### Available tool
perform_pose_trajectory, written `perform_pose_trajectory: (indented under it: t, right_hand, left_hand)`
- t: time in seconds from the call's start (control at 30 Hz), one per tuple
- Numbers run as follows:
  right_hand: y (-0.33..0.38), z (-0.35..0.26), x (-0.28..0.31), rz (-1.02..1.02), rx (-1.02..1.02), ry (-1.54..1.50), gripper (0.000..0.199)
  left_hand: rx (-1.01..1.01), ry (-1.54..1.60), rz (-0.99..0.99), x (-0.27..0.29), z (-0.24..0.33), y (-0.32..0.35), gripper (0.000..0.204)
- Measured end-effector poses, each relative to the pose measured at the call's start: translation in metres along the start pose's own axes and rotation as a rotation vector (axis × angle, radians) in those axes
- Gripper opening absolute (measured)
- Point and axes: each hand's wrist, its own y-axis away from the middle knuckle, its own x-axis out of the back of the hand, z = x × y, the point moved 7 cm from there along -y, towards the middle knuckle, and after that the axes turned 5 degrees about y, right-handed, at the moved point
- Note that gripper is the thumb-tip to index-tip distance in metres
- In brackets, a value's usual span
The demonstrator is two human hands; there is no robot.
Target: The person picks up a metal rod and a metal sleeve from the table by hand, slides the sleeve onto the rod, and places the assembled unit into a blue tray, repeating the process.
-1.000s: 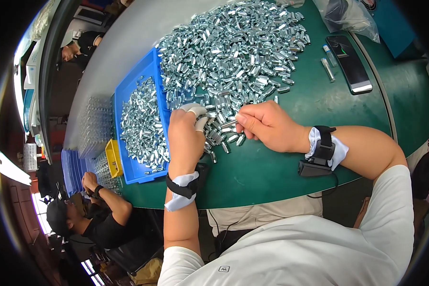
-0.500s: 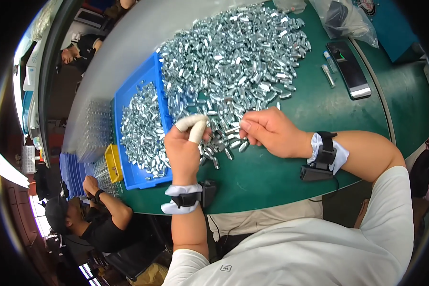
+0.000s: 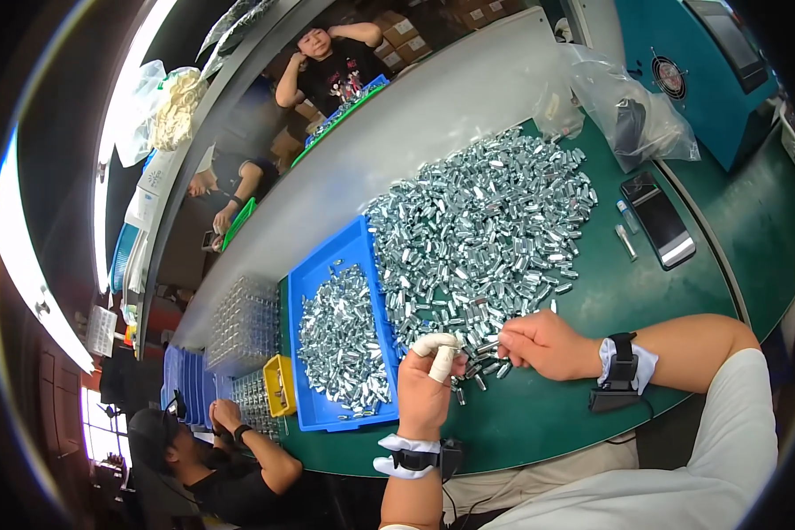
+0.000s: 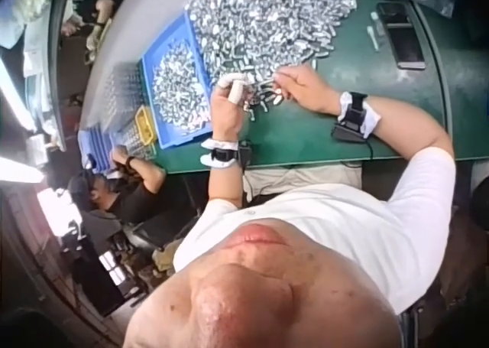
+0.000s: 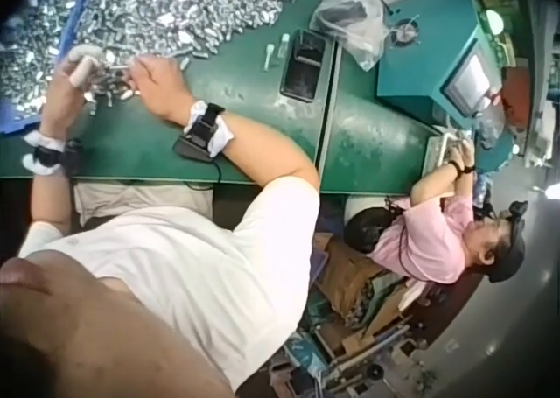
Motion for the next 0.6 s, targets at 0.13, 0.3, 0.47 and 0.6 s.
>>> perform_pose_trajectory:
  t: [0.13, 0.3, 0.47, 0.6]
  right_hand:
    - [-0.003, -0.002, 0.000, 0.015, 0.001, 0.000, 0.029]
    - [-0.003, 0.000, -0.002, -0.015, -0.020, 0.008, 0.030]
    - [-0.005, 0.001, 0.000, -0.036, -0.010, 0.052, 0.033]
    - [-0.003, -0.005, -0.004, -0.035, 0.024, 0.112, 0.030]
  left_hand:
    - [0.043, 0.034, 0.072, 0.000, 0.001, 0.000, 0.016]
    - [-0.012, -0.330, -0.077, 0.000, 0.004, 0.005, 0.019]
    - [-0.082, -0.529, -0.124, -0.009, 0.004, 0.006, 0.020]
    - [-0.085, -0.431, -0.075, -0.009, 0.000, 0.014, 0.023]
